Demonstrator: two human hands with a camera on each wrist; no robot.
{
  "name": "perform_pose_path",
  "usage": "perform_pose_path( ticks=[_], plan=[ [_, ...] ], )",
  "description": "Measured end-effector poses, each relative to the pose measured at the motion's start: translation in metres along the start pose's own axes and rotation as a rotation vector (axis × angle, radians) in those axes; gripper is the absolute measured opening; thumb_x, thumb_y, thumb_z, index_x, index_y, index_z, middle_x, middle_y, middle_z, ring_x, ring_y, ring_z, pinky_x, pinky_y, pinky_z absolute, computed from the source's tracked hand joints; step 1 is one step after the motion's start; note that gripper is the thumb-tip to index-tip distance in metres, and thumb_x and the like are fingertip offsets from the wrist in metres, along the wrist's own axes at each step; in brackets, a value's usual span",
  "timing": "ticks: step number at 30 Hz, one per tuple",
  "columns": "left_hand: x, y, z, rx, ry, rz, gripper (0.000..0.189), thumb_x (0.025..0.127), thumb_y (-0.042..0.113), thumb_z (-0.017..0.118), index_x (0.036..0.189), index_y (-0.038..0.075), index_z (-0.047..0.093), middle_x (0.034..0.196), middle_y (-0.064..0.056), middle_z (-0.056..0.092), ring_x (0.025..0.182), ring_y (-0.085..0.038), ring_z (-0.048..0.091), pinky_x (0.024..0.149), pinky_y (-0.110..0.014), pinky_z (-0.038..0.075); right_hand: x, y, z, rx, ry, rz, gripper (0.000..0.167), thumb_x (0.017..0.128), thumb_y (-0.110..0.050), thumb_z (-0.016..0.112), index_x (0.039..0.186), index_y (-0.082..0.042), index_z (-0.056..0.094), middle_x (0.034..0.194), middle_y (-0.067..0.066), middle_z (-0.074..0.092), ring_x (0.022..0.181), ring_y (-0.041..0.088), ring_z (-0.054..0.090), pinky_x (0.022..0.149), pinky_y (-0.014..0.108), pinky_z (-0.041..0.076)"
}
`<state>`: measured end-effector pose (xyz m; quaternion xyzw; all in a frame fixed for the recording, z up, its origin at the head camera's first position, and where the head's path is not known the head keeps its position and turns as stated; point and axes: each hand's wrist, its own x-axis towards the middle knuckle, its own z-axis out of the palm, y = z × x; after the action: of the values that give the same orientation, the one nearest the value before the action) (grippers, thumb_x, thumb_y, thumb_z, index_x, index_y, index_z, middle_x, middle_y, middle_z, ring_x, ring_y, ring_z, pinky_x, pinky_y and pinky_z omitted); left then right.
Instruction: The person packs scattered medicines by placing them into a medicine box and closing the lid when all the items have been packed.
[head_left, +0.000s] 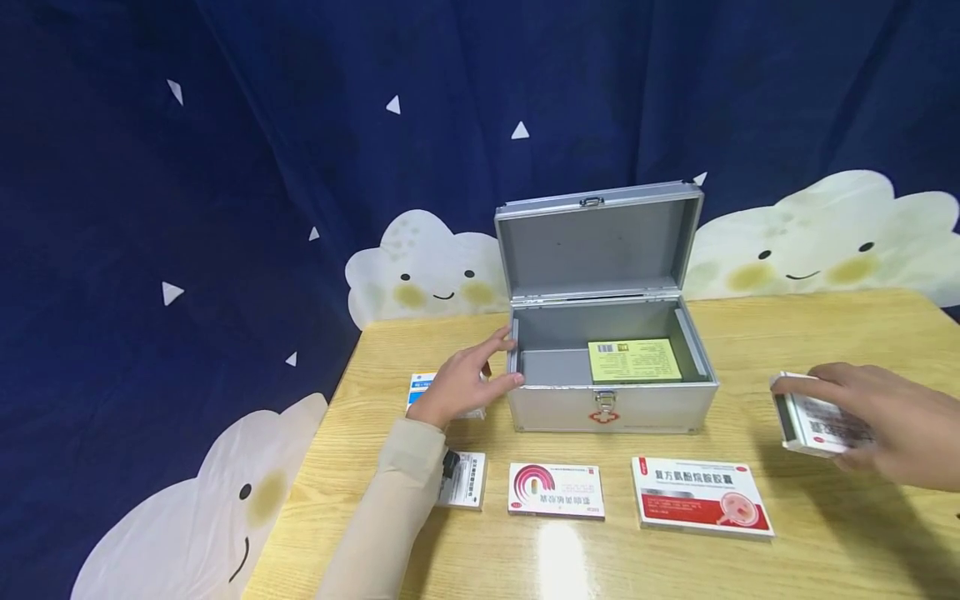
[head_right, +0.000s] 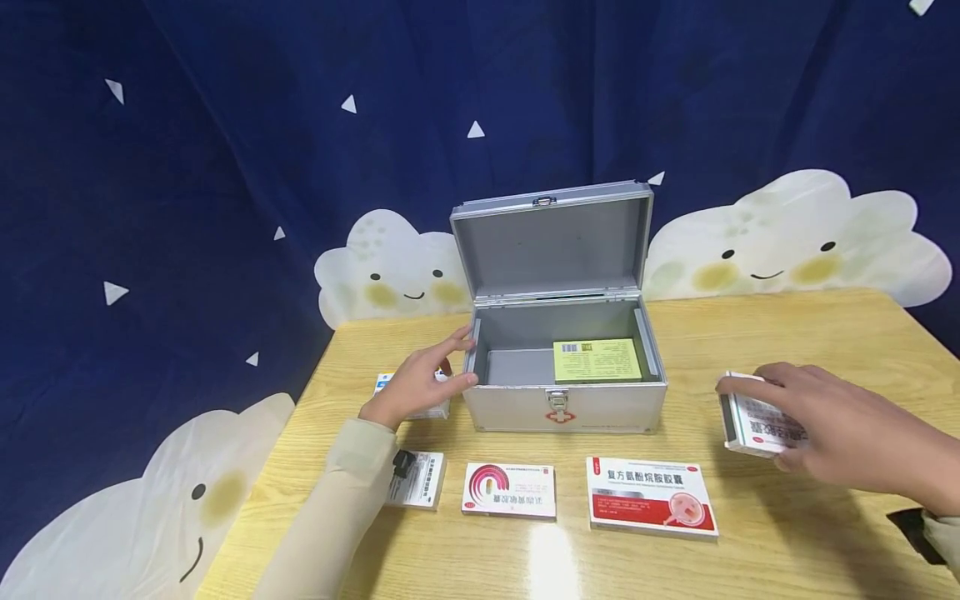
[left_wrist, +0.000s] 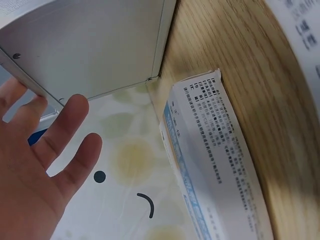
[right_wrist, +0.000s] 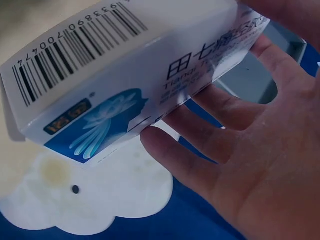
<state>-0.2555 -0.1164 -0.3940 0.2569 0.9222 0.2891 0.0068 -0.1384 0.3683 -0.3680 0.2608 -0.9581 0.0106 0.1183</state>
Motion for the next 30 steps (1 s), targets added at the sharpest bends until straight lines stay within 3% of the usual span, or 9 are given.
perform_pose_path(
  ticks=[10,17,23,30],
  plan=[
    [0.0,-0.003,0.001,-0.007,0.002,0.001,0.062,0.091,0.055,0.06,0.146,0.029,0.049,0.161,0.02,0.031,0.073,-0.012,0.057,0.065,-0.026,0.047,0.023,-0.013,-0.025,-0.002,-0.042,0.014,0.093,0.05,-0.019,0.095,0.133,-0.027,0.054,0.116,0.015,0.064,0.095,0.029,0.062,0.075,0.05,0.052],
    [0.002,-0.002,0.0,0.006,0.003,-0.01,0.064,0.091,0.057,0.061,0.148,0.032,0.046,0.159,0.02,0.035,0.071,-0.012,0.056,0.064,-0.025,0.046,0.028,-0.016,-0.029,-0.006,-0.154,0.05,0.088,0.058,-0.02,0.093,0.137,-0.024,0.052,0.125,0.021,0.061,0.1,0.036,0.061,0.079,0.056,0.052],
    [0.002,-0.001,-0.003,0.025,0.011,-0.008,0.063,0.09,0.058,0.06,0.146,0.031,0.048,0.16,0.022,0.032,0.063,-0.011,0.052,0.06,-0.026,0.045,0.025,-0.016,-0.03,0.006,-0.037,0.027,0.092,0.054,-0.016,0.094,0.135,-0.028,0.052,0.12,0.018,0.064,0.099,0.033,0.062,0.079,0.054,0.052],
    [0.001,-0.001,0.002,0.02,0.009,-0.004,0.063,0.09,0.058,0.06,0.146,0.031,0.048,0.161,0.021,0.03,0.059,-0.009,0.05,0.057,-0.025,0.044,0.023,-0.016,-0.03,0.026,0.027,0.008,0.094,0.054,-0.017,0.094,0.138,-0.03,0.052,0.12,0.019,0.065,0.099,0.034,0.063,0.078,0.053,0.051]
  ],
)
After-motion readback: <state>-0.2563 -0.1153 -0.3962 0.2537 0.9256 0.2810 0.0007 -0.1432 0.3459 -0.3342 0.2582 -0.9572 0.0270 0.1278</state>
